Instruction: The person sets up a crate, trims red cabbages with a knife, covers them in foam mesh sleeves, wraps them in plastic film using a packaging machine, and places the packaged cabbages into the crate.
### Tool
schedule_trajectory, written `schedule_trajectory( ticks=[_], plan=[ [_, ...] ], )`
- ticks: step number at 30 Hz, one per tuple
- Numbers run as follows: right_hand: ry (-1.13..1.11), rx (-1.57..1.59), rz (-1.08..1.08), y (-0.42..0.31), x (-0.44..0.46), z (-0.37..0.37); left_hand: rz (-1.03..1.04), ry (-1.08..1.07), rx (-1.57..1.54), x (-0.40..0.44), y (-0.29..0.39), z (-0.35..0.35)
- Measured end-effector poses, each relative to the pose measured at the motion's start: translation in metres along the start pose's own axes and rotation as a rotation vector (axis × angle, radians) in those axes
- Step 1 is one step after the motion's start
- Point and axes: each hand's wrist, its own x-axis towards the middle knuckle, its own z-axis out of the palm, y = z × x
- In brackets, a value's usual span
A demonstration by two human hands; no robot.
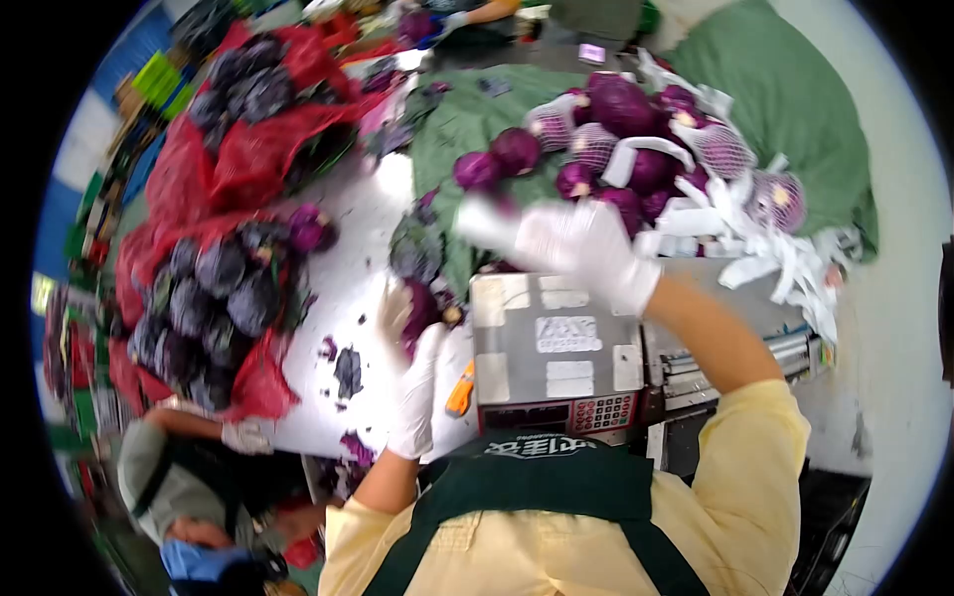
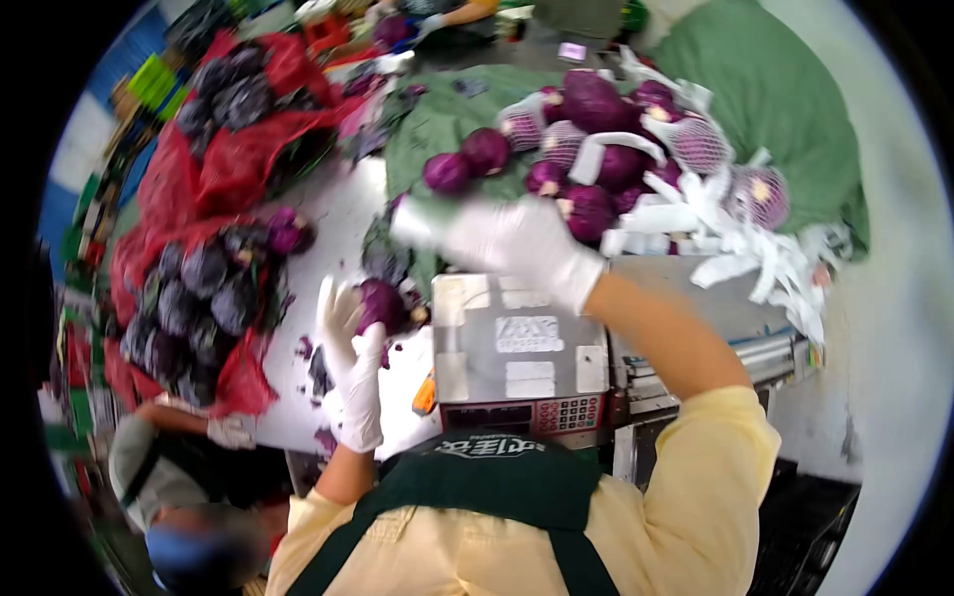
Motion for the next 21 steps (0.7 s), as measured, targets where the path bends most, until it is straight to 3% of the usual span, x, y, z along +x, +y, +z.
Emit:
schedule_trajectory(
  ticks=[1,2,3,5,6,8,9,11,13,14,15,16,17,18,20,21],
  plan=[
    [-0.080,0.262,0.127,-0.034,0.009,-0.010,-0.188,-0.051,-0.168,-0.003,-0.005,0.000],
    [-0.176,0.319,0.248,-0.051,0.001,0.008,-0.267,-0.154,-0.162,-0.002,-0.016,-0.004],
    [-0.194,0.354,0.210,-0.058,-0.001,0.018,-0.315,-0.060,-0.273,-0.009,-0.006,0.004],
    [-0.327,1.029,0.738,-0.066,-0.003,0.028,-0.438,-0.052,-0.270,-0.017,-0.019,-0.006],
    [-0.467,1.526,1.041,-0.070,0.008,0.011,-0.442,-0.022,-0.268,-0.017,-0.016,-0.011],
    [-0.391,1.411,0.961,-0.077,-0.001,0.022,-0.543,0.121,-0.577,-0.014,-0.009,-0.016],
    [-0.323,1.417,0.959,-0.083,-0.002,0.030,-0.492,0.175,-0.651,-0.017,-0.020,-0.015],
    [-0.120,1.548,1.009,-0.102,0.002,0.055,-0.477,0.170,-0.643,-0.026,-0.043,-0.016],
    [-0.014,1.529,1.011,-0.120,0.011,0.072,-0.609,0.063,-0.569,-0.030,-0.043,-0.019],
    [0.026,1.490,1.000,-0.128,0.016,0.078,-0.460,0.117,-0.398,-0.031,-0.040,-0.018],
    [0.036,1.524,1.158,-0.133,0.011,0.086,-0.311,0.167,-0.226,-0.032,-0.038,-0.016],
    [0.003,1.600,1.200,-0.134,0.010,0.089,-0.289,0.188,-0.372,-0.036,-0.055,-0.021],
    [-0.028,1.676,1.243,-0.134,0.009,0.092,-0.091,0.273,-0.111,-0.037,-0.072,-0.020],
    [-0.023,1.672,1.256,-0.134,0.004,0.099,0.157,0.143,0.131,-0.029,-0.073,-0.034],
    [-0.068,1.682,1.206,-0.133,-0.006,0.114,0.399,-0.006,0.360,-0.028,-0.073,-0.051],
    [-0.059,1.678,1.220,-0.131,-0.002,0.110,0.039,0.039,-0.283,-0.036,-0.073,-0.054]
  ],
)
